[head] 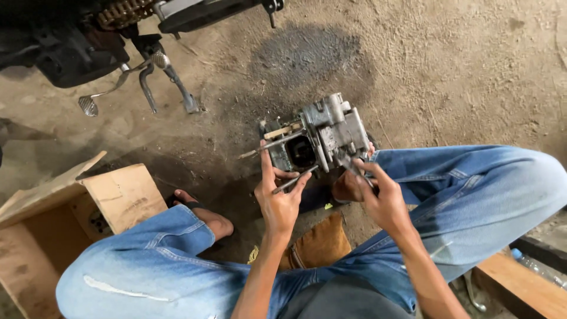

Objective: The person sits on the ground of a motorcycle repair shop and works on a disassembled engine crankcase resting on the floor. They use a hand tool to pry and work at the open cylinder area of the casing, repositioning the casing between passes.

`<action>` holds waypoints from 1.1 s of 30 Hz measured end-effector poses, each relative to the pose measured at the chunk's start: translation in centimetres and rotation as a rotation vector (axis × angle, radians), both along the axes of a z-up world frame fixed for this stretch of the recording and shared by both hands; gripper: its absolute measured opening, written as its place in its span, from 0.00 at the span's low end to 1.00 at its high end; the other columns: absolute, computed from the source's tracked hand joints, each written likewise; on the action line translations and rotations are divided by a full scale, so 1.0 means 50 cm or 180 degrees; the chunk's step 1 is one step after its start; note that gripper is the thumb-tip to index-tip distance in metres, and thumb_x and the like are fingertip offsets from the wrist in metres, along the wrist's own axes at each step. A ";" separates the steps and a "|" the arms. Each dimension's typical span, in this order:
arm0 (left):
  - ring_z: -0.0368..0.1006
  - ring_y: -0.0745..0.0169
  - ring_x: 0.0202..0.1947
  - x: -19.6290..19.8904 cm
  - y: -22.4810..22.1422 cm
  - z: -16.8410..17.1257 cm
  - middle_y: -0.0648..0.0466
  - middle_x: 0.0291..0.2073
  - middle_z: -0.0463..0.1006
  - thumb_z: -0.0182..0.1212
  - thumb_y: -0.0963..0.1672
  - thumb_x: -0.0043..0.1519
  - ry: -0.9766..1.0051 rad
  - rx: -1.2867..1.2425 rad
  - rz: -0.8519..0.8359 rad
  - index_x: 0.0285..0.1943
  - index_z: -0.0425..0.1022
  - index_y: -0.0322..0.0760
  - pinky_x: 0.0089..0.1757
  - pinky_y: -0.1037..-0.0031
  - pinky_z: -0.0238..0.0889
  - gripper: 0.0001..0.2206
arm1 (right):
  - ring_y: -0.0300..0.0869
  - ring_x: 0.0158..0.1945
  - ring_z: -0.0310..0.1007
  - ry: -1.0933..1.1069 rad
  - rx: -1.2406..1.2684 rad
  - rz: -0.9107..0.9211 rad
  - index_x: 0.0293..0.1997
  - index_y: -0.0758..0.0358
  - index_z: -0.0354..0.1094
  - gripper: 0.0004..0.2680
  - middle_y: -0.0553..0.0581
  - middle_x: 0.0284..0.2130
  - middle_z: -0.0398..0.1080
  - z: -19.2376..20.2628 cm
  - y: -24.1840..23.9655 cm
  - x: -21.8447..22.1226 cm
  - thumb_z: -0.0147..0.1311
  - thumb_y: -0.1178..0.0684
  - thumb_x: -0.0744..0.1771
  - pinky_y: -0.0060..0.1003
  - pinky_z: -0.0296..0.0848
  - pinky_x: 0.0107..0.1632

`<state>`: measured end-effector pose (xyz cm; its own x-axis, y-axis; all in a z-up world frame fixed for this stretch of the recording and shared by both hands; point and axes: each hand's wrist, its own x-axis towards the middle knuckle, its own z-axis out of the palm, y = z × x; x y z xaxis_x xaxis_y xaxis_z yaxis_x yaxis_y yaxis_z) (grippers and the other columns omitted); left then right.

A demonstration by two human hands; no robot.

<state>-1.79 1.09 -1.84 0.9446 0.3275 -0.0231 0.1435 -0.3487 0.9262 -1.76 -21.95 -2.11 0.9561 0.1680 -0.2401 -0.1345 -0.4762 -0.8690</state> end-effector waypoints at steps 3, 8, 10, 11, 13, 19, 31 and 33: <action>0.79 0.63 0.26 0.003 0.000 -0.017 0.53 0.27 0.80 0.79 0.41 0.53 -0.0013 0.0150 -0.0032 0.81 0.48 0.32 0.31 0.72 0.73 0.48 | 0.35 0.33 0.68 0.0805 0.0037 -0.0669 0.66 0.58 0.68 0.14 0.70 0.33 0.74 0.031 0.066 0.035 0.53 0.59 0.71 0.38 0.71 0.36; 0.77 0.63 0.27 0.001 0.011 -0.037 0.52 0.30 0.81 0.79 0.42 0.55 -0.0021 0.0140 -0.0133 0.80 0.53 0.34 0.33 0.71 0.71 0.45 | 0.38 0.37 0.69 0.0033 -0.0566 -0.0117 0.63 0.59 0.65 0.14 0.60 0.38 0.76 0.015 0.035 -0.019 0.51 0.58 0.70 0.39 0.69 0.37; 0.76 0.64 0.26 -0.005 0.019 -0.034 0.53 0.30 0.81 0.78 0.42 0.55 0.0081 0.0131 -0.0206 0.80 0.52 0.34 0.32 0.72 0.70 0.44 | 0.38 0.51 0.68 -0.0831 -0.0236 0.0161 0.61 0.64 0.64 0.12 0.66 0.43 0.76 -0.003 0.003 -0.058 0.50 0.59 0.70 0.38 0.70 0.46; 0.73 0.64 0.25 -0.008 0.024 -0.031 0.53 0.31 0.82 0.77 0.42 0.55 0.0224 0.0088 -0.0218 0.80 0.52 0.35 0.31 0.72 0.67 0.45 | 0.39 0.38 0.67 0.0156 -0.0484 -0.0132 0.62 0.59 0.67 0.13 0.65 0.33 0.75 -0.007 -0.002 -0.075 0.52 0.58 0.69 0.40 0.69 0.37; 0.69 0.64 0.24 -0.003 0.031 -0.033 0.53 0.33 0.82 0.77 0.42 0.55 0.0350 0.0044 -0.0208 0.81 0.52 0.36 0.30 0.72 0.65 0.45 | 0.39 0.26 0.66 0.1134 -0.0713 -0.0382 0.63 0.55 0.70 0.14 0.65 0.23 0.75 -0.006 0.002 -0.073 0.54 0.57 0.69 0.41 0.68 0.28; 0.72 0.71 0.26 0.008 0.040 -0.012 0.54 0.36 0.83 0.74 0.40 0.54 0.0417 -0.0290 -0.0389 0.82 0.47 0.38 0.32 0.76 0.68 0.46 | 0.54 0.28 0.80 0.0341 -0.1106 -0.0342 0.60 0.51 0.68 0.14 0.67 0.28 0.76 0.001 0.093 -0.054 0.57 0.57 0.67 0.48 0.73 0.30; 0.75 0.68 0.30 -0.007 0.037 -0.039 0.52 0.35 0.83 0.74 0.41 0.58 0.0299 -0.0450 -0.0289 0.79 0.56 0.34 0.36 0.73 0.71 0.39 | 0.63 0.32 0.77 0.0078 -0.0926 -0.0855 0.62 0.52 0.65 0.13 0.73 0.31 0.73 -0.002 0.114 -0.069 0.53 0.55 0.69 0.53 0.73 0.31; 0.73 0.68 0.28 -0.020 0.041 -0.050 0.53 0.34 0.83 0.74 0.41 0.57 0.0354 -0.0327 -0.0256 0.79 0.57 0.35 0.34 0.75 0.70 0.39 | 0.66 0.33 0.75 -0.0083 -0.1111 -0.0543 0.62 0.52 0.67 0.15 0.74 0.29 0.74 -0.022 0.109 -0.080 0.56 0.55 0.68 0.55 0.71 0.31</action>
